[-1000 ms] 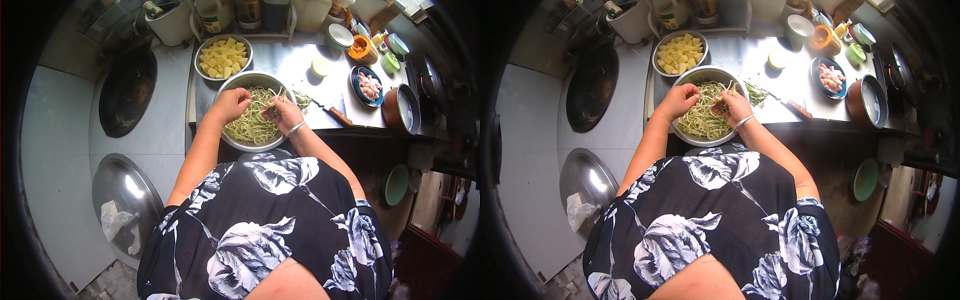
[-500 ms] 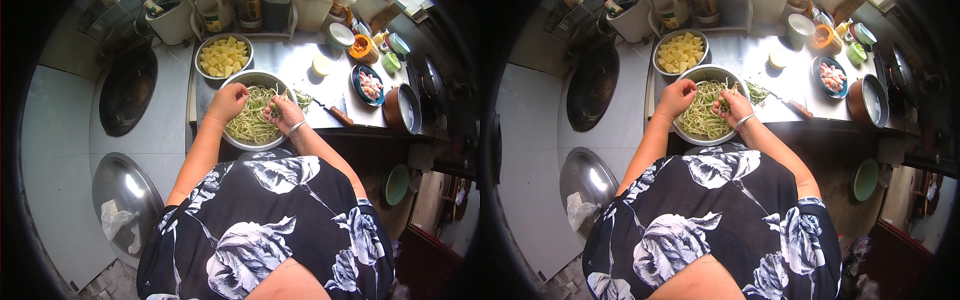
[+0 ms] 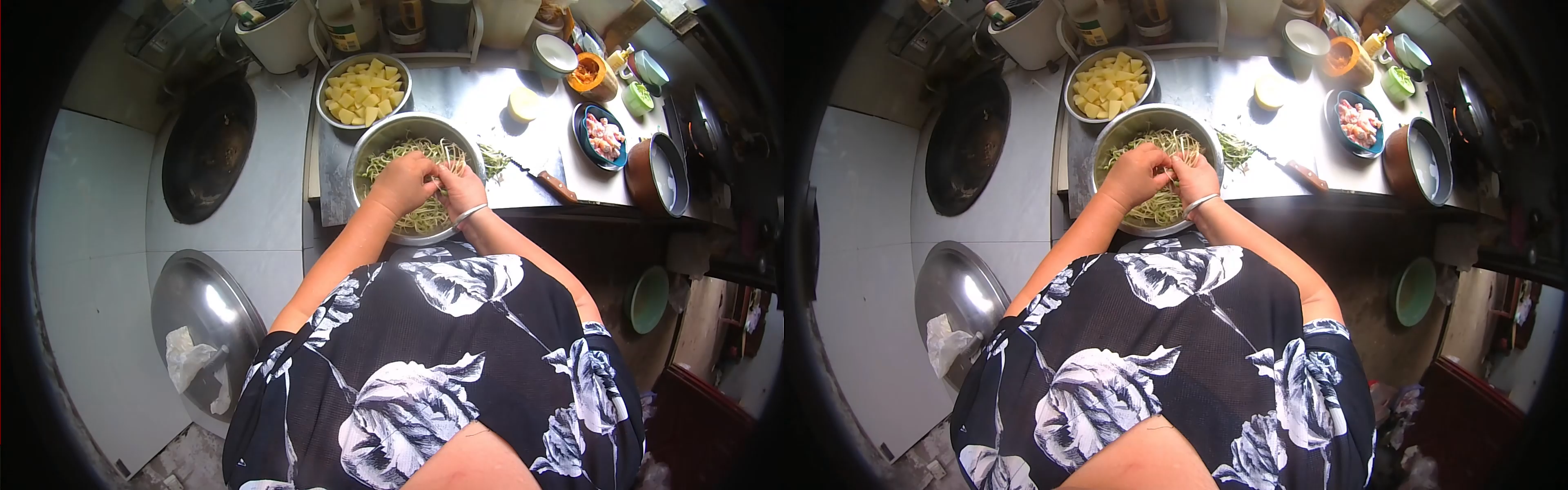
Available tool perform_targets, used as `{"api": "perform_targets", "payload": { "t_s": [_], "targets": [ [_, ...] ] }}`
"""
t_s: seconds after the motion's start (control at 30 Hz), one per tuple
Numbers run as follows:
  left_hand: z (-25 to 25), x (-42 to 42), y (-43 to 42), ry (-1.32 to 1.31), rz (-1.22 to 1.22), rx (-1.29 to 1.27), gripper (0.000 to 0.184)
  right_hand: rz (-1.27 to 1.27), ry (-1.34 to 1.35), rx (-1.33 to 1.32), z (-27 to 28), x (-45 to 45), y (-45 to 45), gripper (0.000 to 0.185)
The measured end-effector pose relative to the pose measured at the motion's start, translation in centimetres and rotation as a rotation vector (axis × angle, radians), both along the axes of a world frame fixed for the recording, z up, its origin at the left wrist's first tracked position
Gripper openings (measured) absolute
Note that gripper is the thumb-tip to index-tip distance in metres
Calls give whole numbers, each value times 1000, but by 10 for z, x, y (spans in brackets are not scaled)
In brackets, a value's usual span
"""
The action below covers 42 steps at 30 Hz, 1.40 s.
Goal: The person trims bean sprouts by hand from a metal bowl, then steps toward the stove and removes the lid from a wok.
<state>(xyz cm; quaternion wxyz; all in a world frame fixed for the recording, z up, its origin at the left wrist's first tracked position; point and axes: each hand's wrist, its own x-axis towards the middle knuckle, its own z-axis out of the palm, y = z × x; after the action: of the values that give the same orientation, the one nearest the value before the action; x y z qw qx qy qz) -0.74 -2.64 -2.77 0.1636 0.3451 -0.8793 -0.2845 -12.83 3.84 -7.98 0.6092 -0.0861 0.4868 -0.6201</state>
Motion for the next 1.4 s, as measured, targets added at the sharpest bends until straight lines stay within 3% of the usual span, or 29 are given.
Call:
{"api": "perform_targets", "payload": {
  "t_s": [0.2, 0.37, 0.5, 0.57, 0.63, 0.7, 0.8, 1.03, 1.3, 1.4],
  "targets": [
    [-4, 5, -7, 56, -18, 105, 13, -18, 65, 18, 4, -3, 0, 12],
    [-3, 11, -11, 209, 82, -72, 15, -108, -16, -12, 14, -18, 5, 9],
    [-2, 6, -4, 268, 96, -81, 14, 86, -147, -60, 25, -14, 11, 12],
    [-9, 3, 2, 417, 13, -182, 14, 149, -247, 0, 30, -5, 12, 12],
    [-1, 1, 11, 379, 35, -105, 13, 118, -249, 45, 32, -2, 12, 12],
    [-4, 3, 12, 359, 0, -226, 13, 71, -385, 39, 33, -3, 15, 11],
    [-2, 4, 13, 368, -58, -312, 12, 70, -385, 20, 23, -4, 14, 9],
    [-4, 10, 9, 386, -86, -190, 9, 56, -358, -15, 13, -3, 13, 7],
    [-4, 29, -25, 387, 235, -375, 6, 166, -234, -44, 15, -12, 17, 7],
    [-3, 40, -32, 342, 339, -271, 7, 145, -246, -54, 14, -15, 18, 6]
  ]
}}
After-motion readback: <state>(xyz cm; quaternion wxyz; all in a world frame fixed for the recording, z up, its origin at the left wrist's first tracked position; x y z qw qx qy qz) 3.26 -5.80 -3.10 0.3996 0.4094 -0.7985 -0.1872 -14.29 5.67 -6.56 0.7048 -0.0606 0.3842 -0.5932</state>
